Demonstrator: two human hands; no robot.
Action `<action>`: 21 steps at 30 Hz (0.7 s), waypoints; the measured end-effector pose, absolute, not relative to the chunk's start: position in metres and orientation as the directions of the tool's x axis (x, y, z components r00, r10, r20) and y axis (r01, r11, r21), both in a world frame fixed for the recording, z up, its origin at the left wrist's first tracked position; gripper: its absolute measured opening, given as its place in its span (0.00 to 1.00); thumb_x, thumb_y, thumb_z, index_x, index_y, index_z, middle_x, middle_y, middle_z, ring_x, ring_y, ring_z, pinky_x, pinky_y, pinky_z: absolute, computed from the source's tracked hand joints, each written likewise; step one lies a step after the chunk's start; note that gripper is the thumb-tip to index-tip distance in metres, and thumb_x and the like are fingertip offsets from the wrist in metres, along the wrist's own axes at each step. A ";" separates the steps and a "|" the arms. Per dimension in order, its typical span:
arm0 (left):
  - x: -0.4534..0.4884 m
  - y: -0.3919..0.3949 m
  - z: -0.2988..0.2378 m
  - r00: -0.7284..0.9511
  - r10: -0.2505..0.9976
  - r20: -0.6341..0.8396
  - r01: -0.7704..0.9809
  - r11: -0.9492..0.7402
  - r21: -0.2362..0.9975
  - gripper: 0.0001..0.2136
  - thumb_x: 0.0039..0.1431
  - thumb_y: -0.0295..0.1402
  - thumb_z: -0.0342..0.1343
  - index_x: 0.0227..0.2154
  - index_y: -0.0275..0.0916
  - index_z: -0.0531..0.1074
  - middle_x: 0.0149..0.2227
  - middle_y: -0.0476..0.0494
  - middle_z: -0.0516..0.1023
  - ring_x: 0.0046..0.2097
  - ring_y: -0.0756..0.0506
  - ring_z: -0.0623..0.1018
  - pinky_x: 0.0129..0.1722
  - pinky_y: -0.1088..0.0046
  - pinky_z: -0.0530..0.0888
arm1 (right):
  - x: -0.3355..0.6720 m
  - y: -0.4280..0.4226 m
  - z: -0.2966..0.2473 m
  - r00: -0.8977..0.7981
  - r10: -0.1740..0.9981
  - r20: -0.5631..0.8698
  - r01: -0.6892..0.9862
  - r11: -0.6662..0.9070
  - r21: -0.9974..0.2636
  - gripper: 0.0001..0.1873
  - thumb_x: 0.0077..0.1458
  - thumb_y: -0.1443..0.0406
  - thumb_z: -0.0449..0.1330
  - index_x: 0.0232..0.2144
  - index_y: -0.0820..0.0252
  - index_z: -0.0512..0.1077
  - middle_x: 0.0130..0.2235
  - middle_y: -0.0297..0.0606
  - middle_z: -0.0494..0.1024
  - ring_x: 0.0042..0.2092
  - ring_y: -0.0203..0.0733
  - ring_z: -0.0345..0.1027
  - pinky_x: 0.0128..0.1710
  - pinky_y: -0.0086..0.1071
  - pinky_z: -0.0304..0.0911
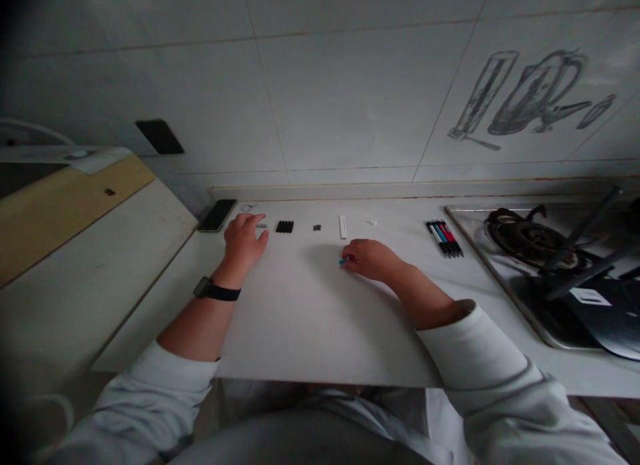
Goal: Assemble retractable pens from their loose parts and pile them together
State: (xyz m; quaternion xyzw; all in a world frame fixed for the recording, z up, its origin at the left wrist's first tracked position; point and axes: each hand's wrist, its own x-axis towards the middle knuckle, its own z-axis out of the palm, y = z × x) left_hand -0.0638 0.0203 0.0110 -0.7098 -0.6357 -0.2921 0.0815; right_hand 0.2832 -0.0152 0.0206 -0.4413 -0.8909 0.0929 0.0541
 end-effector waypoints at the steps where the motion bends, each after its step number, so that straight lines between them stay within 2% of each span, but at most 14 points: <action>1: -0.068 0.022 0.008 0.010 0.861 0.509 0.965 -0.141 0.220 0.21 0.61 0.33 0.60 0.58 0.41 0.74 0.58 0.33 0.72 0.59 0.32 0.70 0.61 0.52 0.65 | 0.282 -0.016 0.020 -0.589 0.807 0.043 0.781 0.583 -0.224 0.14 0.65 0.56 0.59 0.44 0.58 0.79 0.42 0.43 0.80 0.39 0.43 0.73 0.40 0.32 0.62; 5: -0.076 0.029 -0.006 0.009 0.901 0.433 0.990 -0.070 0.126 0.24 0.62 0.36 0.59 0.61 0.43 0.72 0.65 0.31 0.65 0.65 0.30 0.65 0.65 0.47 0.60 | 0.274 -0.017 0.022 -0.547 0.816 0.189 0.766 0.578 -0.282 0.15 0.67 0.55 0.57 0.44 0.57 0.79 0.42 0.43 0.80 0.40 0.42 0.74 0.41 0.32 0.63; 9: -0.075 0.035 -0.017 -0.003 0.937 0.348 0.995 -0.031 0.093 0.25 0.63 0.38 0.57 0.63 0.44 0.71 0.67 0.30 0.62 0.67 0.28 0.61 0.66 0.42 0.57 | 0.262 -0.012 0.027 -0.552 0.795 0.251 0.737 0.606 -0.300 0.15 0.68 0.57 0.55 0.42 0.58 0.79 0.41 0.42 0.80 0.40 0.41 0.74 0.41 0.31 0.63; 16: -0.076 0.041 -0.022 -0.015 0.955 0.295 0.994 -0.016 0.104 0.23 0.65 0.40 0.53 0.62 0.47 0.72 0.70 0.33 0.59 0.69 0.27 0.58 0.67 0.38 0.54 | 0.225 0.015 0.036 -0.584 0.786 0.202 0.751 0.617 -0.233 0.14 0.68 0.58 0.55 0.43 0.57 0.79 0.43 0.42 0.80 0.41 0.41 0.73 0.41 0.32 0.61; 18: -0.077 0.041 -0.022 -0.010 0.951 0.309 0.993 -0.027 0.116 0.21 0.64 0.40 0.54 0.58 0.47 0.75 0.69 0.34 0.60 0.68 0.27 0.59 0.66 0.38 0.54 | 0.212 0.024 0.035 -0.582 0.796 0.167 0.771 0.606 -0.199 0.14 0.68 0.59 0.55 0.45 0.57 0.78 0.44 0.42 0.80 0.43 0.43 0.73 0.41 0.32 0.61; 21: -0.079 0.040 -0.020 0.016 0.928 0.371 0.988 -0.072 0.138 0.16 0.62 0.37 0.57 0.51 0.46 0.80 0.65 0.34 0.65 0.64 0.28 0.63 0.63 0.41 0.60 | 0.191 0.038 0.030 -0.580 0.809 0.098 0.797 0.588 -0.137 0.15 0.67 0.60 0.56 0.52 0.56 0.76 0.51 0.44 0.79 0.47 0.46 0.73 0.42 0.33 0.63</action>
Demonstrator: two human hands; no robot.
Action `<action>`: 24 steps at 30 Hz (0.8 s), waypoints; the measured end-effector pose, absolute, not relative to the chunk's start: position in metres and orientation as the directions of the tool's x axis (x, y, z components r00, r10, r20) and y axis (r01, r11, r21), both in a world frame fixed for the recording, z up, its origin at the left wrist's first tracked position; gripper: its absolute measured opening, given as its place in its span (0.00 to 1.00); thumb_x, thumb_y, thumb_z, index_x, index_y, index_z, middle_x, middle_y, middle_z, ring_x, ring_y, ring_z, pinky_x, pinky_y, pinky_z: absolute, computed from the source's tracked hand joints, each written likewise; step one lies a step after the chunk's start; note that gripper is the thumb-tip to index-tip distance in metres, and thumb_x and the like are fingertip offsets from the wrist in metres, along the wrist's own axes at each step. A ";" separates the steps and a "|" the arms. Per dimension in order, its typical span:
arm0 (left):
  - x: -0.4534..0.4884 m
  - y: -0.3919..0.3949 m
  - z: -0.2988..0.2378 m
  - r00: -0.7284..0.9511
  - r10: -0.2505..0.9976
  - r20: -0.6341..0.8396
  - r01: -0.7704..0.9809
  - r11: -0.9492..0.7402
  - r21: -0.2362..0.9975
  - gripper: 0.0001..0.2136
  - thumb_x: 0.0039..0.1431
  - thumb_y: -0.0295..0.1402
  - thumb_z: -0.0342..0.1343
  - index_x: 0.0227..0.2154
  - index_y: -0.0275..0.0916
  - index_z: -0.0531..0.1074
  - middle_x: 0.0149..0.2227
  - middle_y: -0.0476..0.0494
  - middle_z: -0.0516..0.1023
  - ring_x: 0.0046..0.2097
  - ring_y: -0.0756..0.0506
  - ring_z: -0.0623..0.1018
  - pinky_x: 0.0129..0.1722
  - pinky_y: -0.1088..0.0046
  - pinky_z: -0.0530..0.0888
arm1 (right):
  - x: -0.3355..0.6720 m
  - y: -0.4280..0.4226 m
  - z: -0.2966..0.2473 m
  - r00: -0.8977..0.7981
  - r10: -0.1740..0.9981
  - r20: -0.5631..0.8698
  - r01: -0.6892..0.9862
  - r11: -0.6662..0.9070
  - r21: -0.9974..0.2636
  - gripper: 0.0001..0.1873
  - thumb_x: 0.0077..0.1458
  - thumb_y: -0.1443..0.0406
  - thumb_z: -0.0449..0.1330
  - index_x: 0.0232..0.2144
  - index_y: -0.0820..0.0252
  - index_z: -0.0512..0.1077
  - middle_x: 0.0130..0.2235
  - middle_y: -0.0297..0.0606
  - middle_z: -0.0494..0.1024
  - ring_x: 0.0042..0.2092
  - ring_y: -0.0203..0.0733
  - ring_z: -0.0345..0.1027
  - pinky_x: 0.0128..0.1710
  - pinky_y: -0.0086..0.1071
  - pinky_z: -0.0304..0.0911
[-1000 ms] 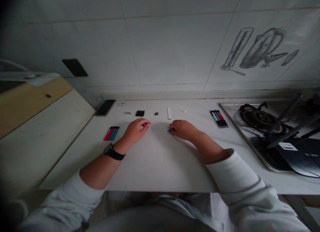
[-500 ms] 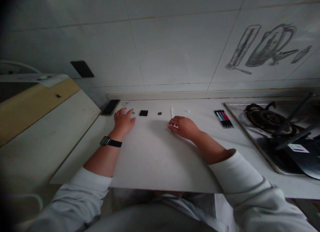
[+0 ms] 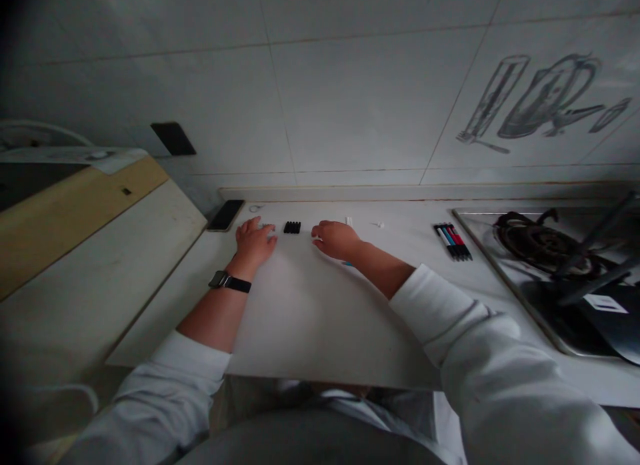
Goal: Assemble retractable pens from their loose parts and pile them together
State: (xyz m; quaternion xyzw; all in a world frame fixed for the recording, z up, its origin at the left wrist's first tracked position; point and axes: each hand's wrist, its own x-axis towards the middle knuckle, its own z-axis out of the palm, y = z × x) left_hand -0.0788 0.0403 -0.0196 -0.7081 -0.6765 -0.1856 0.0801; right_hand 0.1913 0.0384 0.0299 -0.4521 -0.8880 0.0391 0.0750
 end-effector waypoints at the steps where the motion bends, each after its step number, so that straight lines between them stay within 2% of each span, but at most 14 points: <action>1: -0.079 0.040 -0.018 0.025 0.919 0.393 0.985 -0.089 0.145 0.15 0.61 0.35 0.58 0.49 0.46 0.80 0.63 0.33 0.67 0.62 0.28 0.65 0.61 0.43 0.63 | 0.185 0.044 0.028 -0.580 0.811 0.080 0.803 0.585 -0.114 0.17 0.66 0.60 0.57 0.54 0.56 0.74 0.53 0.45 0.78 0.48 0.47 0.73 0.42 0.34 0.64; 4: -0.081 0.038 -0.014 0.026 0.916 0.400 0.982 -0.099 0.162 0.11 0.60 0.32 0.59 0.44 0.45 0.81 0.54 0.33 0.73 0.56 0.30 0.70 0.53 0.49 0.69 | 0.168 0.060 0.022 -0.594 0.803 0.050 0.802 0.596 -0.041 0.23 0.65 0.61 0.57 0.61 0.55 0.70 0.56 0.48 0.75 0.52 0.51 0.72 0.44 0.37 0.65; 7: -0.081 0.037 -0.011 0.027 0.935 0.355 0.981 -0.094 0.172 0.09 0.61 0.29 0.57 0.40 0.44 0.81 0.46 0.33 0.75 0.51 0.31 0.72 0.48 0.52 0.70 | 0.156 0.073 0.020 -0.623 0.781 0.042 0.782 0.623 0.007 0.24 0.66 0.64 0.55 0.63 0.53 0.69 0.56 0.49 0.74 0.54 0.52 0.70 0.45 0.37 0.65; 10: -0.082 0.037 -0.011 0.058 0.945 0.323 0.975 -0.123 0.185 0.08 0.62 0.27 0.56 0.39 0.42 0.79 0.43 0.34 0.77 0.48 0.33 0.74 0.47 0.54 0.70 | 0.148 0.081 0.020 -0.644 0.765 0.017 0.765 0.643 0.042 0.24 0.66 0.67 0.54 0.62 0.52 0.70 0.55 0.50 0.73 0.52 0.51 0.69 0.44 0.37 0.64; 14: -0.080 0.036 -0.008 0.070 0.944 0.324 0.967 -0.144 0.210 0.06 0.62 0.27 0.56 0.36 0.40 0.78 0.42 0.35 0.78 0.45 0.35 0.76 0.46 0.57 0.70 | 0.145 0.089 0.022 -0.643 0.766 0.020 0.764 0.638 0.092 0.21 0.64 0.70 0.53 0.55 0.54 0.76 0.53 0.50 0.74 0.51 0.52 0.68 0.43 0.38 0.63; 17: -0.076 0.036 -0.003 0.070 0.931 0.360 0.940 -0.182 0.288 0.05 0.63 0.27 0.57 0.36 0.40 0.77 0.40 0.37 0.79 0.44 0.38 0.76 0.46 0.59 0.70 | 0.145 0.093 0.024 -0.658 0.750 0.062 0.752 0.650 0.113 0.20 0.64 0.71 0.52 0.52 0.56 0.77 0.52 0.50 0.74 0.51 0.51 0.67 0.43 0.38 0.61; 21: -0.071 0.038 0.001 0.063 0.898 0.436 0.847 -0.279 0.453 0.03 0.63 0.29 0.58 0.37 0.41 0.75 0.39 0.41 0.81 0.40 0.42 0.77 0.45 0.64 0.72 | 0.146 0.095 0.025 -0.715 0.698 0.038 0.694 0.702 0.160 0.17 0.67 0.69 0.51 0.48 0.59 0.79 0.51 0.52 0.75 0.52 0.53 0.65 0.44 0.40 0.60; 24: -0.067 0.039 0.001 0.017 0.899 0.438 0.760 -0.296 0.578 0.02 0.63 0.32 0.59 0.37 0.42 0.74 0.38 0.44 0.81 0.37 0.44 0.77 0.41 0.67 0.72 | 0.148 0.093 0.029 -0.726 0.683 0.077 0.685 0.711 0.156 0.16 0.68 0.68 0.51 0.49 0.61 0.77 0.53 0.52 0.75 0.53 0.53 0.65 0.47 0.40 0.59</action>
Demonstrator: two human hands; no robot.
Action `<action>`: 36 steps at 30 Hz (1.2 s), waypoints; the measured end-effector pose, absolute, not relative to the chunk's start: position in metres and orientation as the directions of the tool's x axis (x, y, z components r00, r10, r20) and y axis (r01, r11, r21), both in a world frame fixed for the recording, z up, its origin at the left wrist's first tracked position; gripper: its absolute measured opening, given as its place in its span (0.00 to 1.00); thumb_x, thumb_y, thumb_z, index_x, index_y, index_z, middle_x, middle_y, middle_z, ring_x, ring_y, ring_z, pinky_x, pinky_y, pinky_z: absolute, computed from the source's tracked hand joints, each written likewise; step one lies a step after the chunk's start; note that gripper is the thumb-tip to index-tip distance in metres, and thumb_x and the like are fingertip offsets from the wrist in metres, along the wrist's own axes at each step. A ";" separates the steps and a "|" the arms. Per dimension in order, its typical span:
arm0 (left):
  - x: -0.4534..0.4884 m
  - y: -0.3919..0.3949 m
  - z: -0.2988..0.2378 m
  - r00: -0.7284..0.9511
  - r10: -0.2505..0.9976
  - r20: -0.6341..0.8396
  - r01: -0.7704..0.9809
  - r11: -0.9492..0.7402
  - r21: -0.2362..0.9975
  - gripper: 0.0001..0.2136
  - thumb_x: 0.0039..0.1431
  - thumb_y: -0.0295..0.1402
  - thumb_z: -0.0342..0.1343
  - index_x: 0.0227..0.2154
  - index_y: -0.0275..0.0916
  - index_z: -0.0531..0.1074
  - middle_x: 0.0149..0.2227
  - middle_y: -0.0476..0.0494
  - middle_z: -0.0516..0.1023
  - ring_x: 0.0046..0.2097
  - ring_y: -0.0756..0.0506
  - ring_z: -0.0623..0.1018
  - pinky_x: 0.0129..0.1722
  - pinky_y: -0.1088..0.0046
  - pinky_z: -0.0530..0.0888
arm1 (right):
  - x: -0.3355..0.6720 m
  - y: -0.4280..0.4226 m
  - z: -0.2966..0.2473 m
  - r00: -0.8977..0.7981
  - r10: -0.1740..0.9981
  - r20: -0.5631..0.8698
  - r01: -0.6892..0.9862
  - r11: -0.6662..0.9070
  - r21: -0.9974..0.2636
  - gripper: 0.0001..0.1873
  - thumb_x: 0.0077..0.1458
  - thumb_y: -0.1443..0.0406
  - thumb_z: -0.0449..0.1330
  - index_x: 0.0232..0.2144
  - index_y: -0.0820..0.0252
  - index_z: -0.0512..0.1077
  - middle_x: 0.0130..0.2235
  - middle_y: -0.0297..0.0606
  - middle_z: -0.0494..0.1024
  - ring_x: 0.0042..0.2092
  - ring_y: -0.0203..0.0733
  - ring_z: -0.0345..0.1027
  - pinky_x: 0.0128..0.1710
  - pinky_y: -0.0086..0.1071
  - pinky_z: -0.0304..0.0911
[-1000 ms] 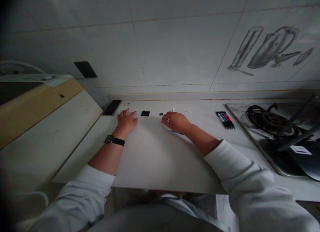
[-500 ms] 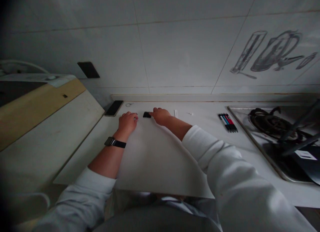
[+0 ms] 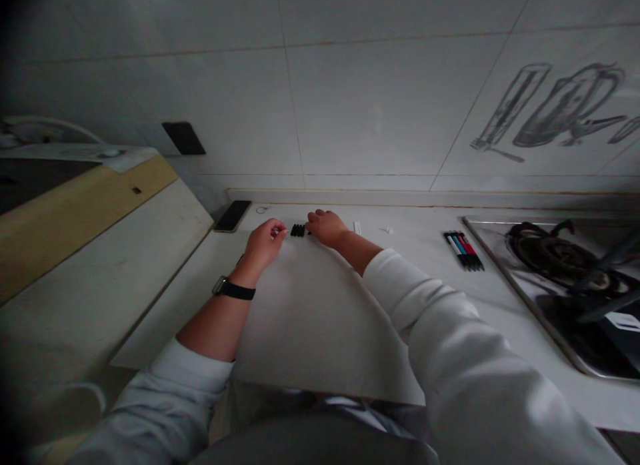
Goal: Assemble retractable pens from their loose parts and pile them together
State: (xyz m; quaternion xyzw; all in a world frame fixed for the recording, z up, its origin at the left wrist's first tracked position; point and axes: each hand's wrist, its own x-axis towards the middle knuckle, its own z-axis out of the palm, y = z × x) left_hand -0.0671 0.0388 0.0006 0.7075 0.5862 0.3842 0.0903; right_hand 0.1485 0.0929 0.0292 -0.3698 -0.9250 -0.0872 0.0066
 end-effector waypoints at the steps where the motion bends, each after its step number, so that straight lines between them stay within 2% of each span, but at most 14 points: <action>1: -0.066 0.039 0.000 0.002 0.903 0.430 0.735 -0.293 0.611 0.02 0.63 0.33 0.59 0.37 0.42 0.74 0.37 0.44 0.81 0.37 0.44 0.77 0.41 0.67 0.72 | 0.150 0.090 0.032 -0.716 0.690 0.106 0.698 0.702 0.141 0.16 0.69 0.68 0.51 0.50 0.61 0.76 0.53 0.52 0.75 0.54 0.53 0.65 0.48 0.40 0.58; 6: -0.055 0.034 0.000 0.010 0.911 0.412 0.632 -0.324 0.703 0.02 0.62 0.33 0.58 0.36 0.42 0.74 0.37 0.45 0.81 0.38 0.45 0.78 0.42 0.67 0.73 | 0.164 0.061 0.046 -0.569 0.792 0.221 0.812 0.584 -0.003 0.16 0.71 0.63 0.49 0.53 0.63 0.71 0.47 0.50 0.80 0.46 0.49 0.71 0.45 0.37 0.58; 9: -0.043 0.028 0.000 0.051 0.907 0.419 0.573 -0.370 0.731 0.02 0.63 0.33 0.58 0.37 0.42 0.73 0.37 0.45 0.80 0.39 0.45 0.78 0.42 0.68 0.73 | 0.180 0.033 0.053 -0.530 0.806 0.265 0.817 0.568 -0.095 0.15 0.71 0.63 0.49 0.52 0.60 0.72 0.47 0.48 0.81 0.45 0.47 0.72 0.44 0.36 0.58; 14: -0.016 0.014 0.003 0.105 0.918 0.383 0.385 -0.392 0.836 0.03 0.62 0.33 0.58 0.37 0.40 0.72 0.36 0.45 0.79 0.38 0.47 0.78 0.40 0.71 0.72 | 0.211 -0.008 0.047 -0.413 0.825 0.386 0.762 0.545 -0.349 0.14 0.70 0.62 0.52 0.51 0.57 0.74 0.46 0.44 0.81 0.44 0.44 0.73 0.45 0.32 0.60; 17: 0.000 0.007 0.005 0.146 0.928 0.342 0.290 -0.371 0.882 0.04 0.62 0.33 0.59 0.36 0.40 0.71 0.36 0.45 0.79 0.38 0.47 0.78 0.39 0.72 0.73 | 0.227 -0.019 0.032 -0.273 0.884 0.380 0.719 0.450 -0.529 0.13 0.68 0.59 0.55 0.47 0.57 0.73 0.39 0.41 0.81 0.37 0.41 0.72 0.39 0.30 0.61; 20: 0.013 0.004 0.005 0.197 0.930 0.312 0.242 -0.354 0.903 0.05 0.61 0.34 0.60 0.36 0.40 0.71 0.36 0.45 0.79 0.39 0.47 0.78 0.40 0.71 0.73 | 0.239 -0.020 0.014 -0.159 0.922 0.353 0.670 0.364 -0.647 0.14 0.66 0.55 0.56 0.41 0.57 0.74 0.31 0.36 0.78 0.30 0.38 0.67 0.33 0.29 0.58; 24: 0.021 0.002 -0.001 0.174 0.953 0.246 0.148 -0.273 0.951 0.07 0.61 0.36 0.60 0.37 0.39 0.71 0.36 0.44 0.79 0.39 0.47 0.79 0.40 0.71 0.74 | 0.245 -0.015 -0.006 -0.096 0.936 0.338 0.531 0.335 -0.779 0.17 0.63 0.51 0.56 0.39 0.58 0.75 0.30 0.35 0.77 0.30 0.38 0.67 0.32 0.29 0.59; 29: 0.017 0.002 -0.013 0.134 0.983 0.129 -0.007 -0.129 0.992 0.08 0.58 0.35 0.61 0.36 0.38 0.71 0.34 0.45 0.79 0.35 0.49 0.78 0.39 0.70 0.75 | 0.241 -0.015 -0.014 -0.104 0.940 0.324 0.382 0.339 -0.860 0.17 0.62 0.51 0.58 0.42 0.57 0.76 0.37 0.39 0.80 0.35 0.40 0.72 0.36 0.31 0.65; 33: 0.011 0.002 -0.015 0.194 0.973 0.124 -0.030 -0.120 0.992 0.08 0.56 0.35 0.63 0.34 0.38 0.71 0.33 0.46 0.79 0.34 0.49 0.78 0.39 0.71 0.75 | 0.236 -0.016 -0.014 -0.118 0.917 0.381 0.355 0.397 -0.847 0.15 0.60 0.55 0.60 0.43 0.57 0.75 0.41 0.41 0.81 0.40 0.41 0.74 0.43 0.35 0.69; 36: 0.011 0.000 -0.013 0.215 0.967 0.139 -0.018 -0.139 0.990 0.08 0.56 0.34 0.63 0.35 0.37 0.72 0.34 0.45 0.80 0.35 0.49 0.78 0.40 0.70 0.75 | 0.234 -0.017 -0.013 -0.115 0.916 0.385 0.365 0.399 -0.841 0.13 0.60 0.56 0.61 0.42 0.57 0.75 0.41 0.41 0.81 0.40 0.42 0.75 0.44 0.36 0.70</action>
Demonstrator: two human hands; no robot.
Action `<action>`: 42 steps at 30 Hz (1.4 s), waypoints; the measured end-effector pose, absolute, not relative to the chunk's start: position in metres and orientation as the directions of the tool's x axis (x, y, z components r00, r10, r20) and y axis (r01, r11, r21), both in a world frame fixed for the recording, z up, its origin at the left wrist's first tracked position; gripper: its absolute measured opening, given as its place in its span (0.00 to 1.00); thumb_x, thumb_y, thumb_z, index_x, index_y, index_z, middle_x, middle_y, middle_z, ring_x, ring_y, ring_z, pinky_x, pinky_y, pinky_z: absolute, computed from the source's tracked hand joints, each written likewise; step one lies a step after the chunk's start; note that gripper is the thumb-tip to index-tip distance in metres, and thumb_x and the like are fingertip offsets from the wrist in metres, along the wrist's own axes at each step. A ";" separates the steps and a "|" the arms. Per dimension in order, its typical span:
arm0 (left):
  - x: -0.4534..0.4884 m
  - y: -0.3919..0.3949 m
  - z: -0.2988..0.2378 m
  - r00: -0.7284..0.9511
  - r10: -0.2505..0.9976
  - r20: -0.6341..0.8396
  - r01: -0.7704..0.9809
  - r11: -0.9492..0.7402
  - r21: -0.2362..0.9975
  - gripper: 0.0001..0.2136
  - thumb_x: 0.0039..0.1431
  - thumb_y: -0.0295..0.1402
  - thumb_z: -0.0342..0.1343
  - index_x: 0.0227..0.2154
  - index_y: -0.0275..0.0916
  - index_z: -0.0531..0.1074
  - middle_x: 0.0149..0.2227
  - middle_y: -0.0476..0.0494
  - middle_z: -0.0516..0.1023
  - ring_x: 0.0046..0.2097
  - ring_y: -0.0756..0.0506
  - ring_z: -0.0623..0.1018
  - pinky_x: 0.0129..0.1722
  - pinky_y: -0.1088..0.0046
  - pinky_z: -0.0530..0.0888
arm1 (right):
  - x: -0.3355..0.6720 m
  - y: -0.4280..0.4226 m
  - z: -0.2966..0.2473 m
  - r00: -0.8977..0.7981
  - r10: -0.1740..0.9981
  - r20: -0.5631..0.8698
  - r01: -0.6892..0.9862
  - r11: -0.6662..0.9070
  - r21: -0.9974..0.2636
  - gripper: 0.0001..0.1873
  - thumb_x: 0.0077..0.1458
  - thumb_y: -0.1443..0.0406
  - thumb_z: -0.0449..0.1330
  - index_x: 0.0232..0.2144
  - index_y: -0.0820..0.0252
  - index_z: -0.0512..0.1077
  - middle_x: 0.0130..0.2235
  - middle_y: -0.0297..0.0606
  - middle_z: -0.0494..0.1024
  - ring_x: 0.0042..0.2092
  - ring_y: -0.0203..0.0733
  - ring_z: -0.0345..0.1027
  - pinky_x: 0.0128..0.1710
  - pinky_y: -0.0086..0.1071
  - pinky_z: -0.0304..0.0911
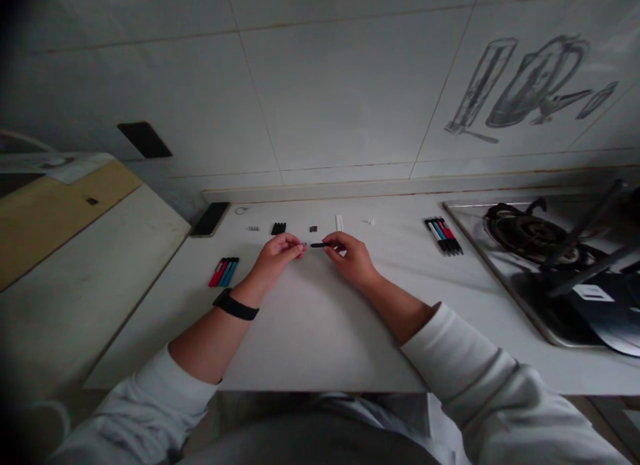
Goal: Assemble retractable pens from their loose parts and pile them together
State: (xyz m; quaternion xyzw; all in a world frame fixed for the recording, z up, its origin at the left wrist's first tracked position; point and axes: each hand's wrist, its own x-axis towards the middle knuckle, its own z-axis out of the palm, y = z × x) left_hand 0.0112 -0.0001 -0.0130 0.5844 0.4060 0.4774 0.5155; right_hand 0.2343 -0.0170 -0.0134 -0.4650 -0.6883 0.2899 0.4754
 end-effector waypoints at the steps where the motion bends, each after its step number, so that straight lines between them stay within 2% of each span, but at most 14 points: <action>1: 0.012 -0.001 -0.012 0.225 0.964 0.142 -0.009 -0.144 0.990 0.08 0.57 0.34 0.63 0.35 0.37 0.73 0.35 0.44 0.80 0.36 0.49 0.78 0.41 0.70 0.75 | 0.234 -0.017 -0.013 -0.111 0.917 0.384 0.372 0.396 -0.840 0.13 0.60 0.56 0.61 0.42 0.57 0.75 0.40 0.41 0.81 0.40 0.42 0.75 0.44 0.36 0.70; 9: 0.015 -0.009 -0.008 0.249 0.956 0.154 -0.017 -0.155 0.988 0.08 0.55 0.35 0.65 0.34 0.37 0.74 0.34 0.44 0.79 0.36 0.49 0.77 0.40 0.71 0.74 | 0.233 -0.019 -0.016 -0.119 0.901 0.416 0.350 0.430 -0.832 0.12 0.60 0.56 0.63 0.40 0.57 0.77 0.38 0.39 0.81 0.38 0.41 0.76 0.41 0.35 0.71; 22: 0.013 -0.004 -0.014 0.265 0.954 0.141 -0.009 -0.144 0.990 0.11 0.54 0.37 0.67 0.36 0.36 0.78 0.33 0.46 0.79 0.35 0.49 0.77 0.39 0.71 0.74 | 0.235 -0.019 -0.018 -0.181 0.813 0.554 0.371 0.578 -0.727 0.06 0.62 0.62 0.63 0.40 0.55 0.78 0.37 0.38 0.81 0.37 0.40 0.75 0.36 0.34 0.71; 30: 0.013 -0.006 -0.008 0.291 0.955 0.059 -0.003 -0.060 0.998 0.11 0.52 0.37 0.68 0.34 0.36 0.78 0.32 0.45 0.80 0.33 0.49 0.77 0.39 0.70 0.74 | 0.237 -0.020 -0.014 -0.248 0.720 0.648 0.433 0.680 -0.591 0.05 0.64 0.66 0.61 0.40 0.54 0.78 0.38 0.39 0.80 0.39 0.42 0.74 0.41 0.37 0.72; 36: 0.013 -0.007 -0.009 0.325 0.944 -0.052 -0.062 0.077 0.995 0.12 0.50 0.37 0.69 0.34 0.35 0.78 0.31 0.45 0.80 0.32 0.49 0.77 0.37 0.71 0.73 | 0.238 -0.024 -0.007 -0.327 0.636 0.699 0.448 0.756 -0.478 0.08 0.66 0.69 0.57 0.40 0.55 0.77 0.40 0.40 0.80 0.44 0.43 0.75 0.48 0.39 0.70; 39: 0.012 -0.006 -0.010 0.333 0.940 -0.072 -0.082 0.105 0.991 0.13 0.50 0.38 0.69 0.34 0.35 0.78 0.31 0.46 0.79 0.32 0.49 0.77 0.38 0.70 0.73 | 0.238 -0.024 -0.006 -0.351 0.638 0.685 0.459 0.755 -0.468 0.08 0.67 0.68 0.57 0.41 0.55 0.77 0.40 0.40 0.80 0.43 0.43 0.75 0.47 0.39 0.70; 42: 0.013 -0.006 -0.011 0.303 0.953 -0.027 -0.065 0.048 0.997 0.13 0.50 0.37 0.70 0.34 0.35 0.78 0.32 0.45 0.80 0.33 0.49 0.77 0.38 0.70 0.74 | 0.239 -0.024 -0.008 -0.336 0.686 0.645 0.477 0.715 -0.512 0.07 0.66 0.66 0.58 0.42 0.55 0.77 0.40 0.40 0.81 0.42 0.43 0.75 0.45 0.38 0.70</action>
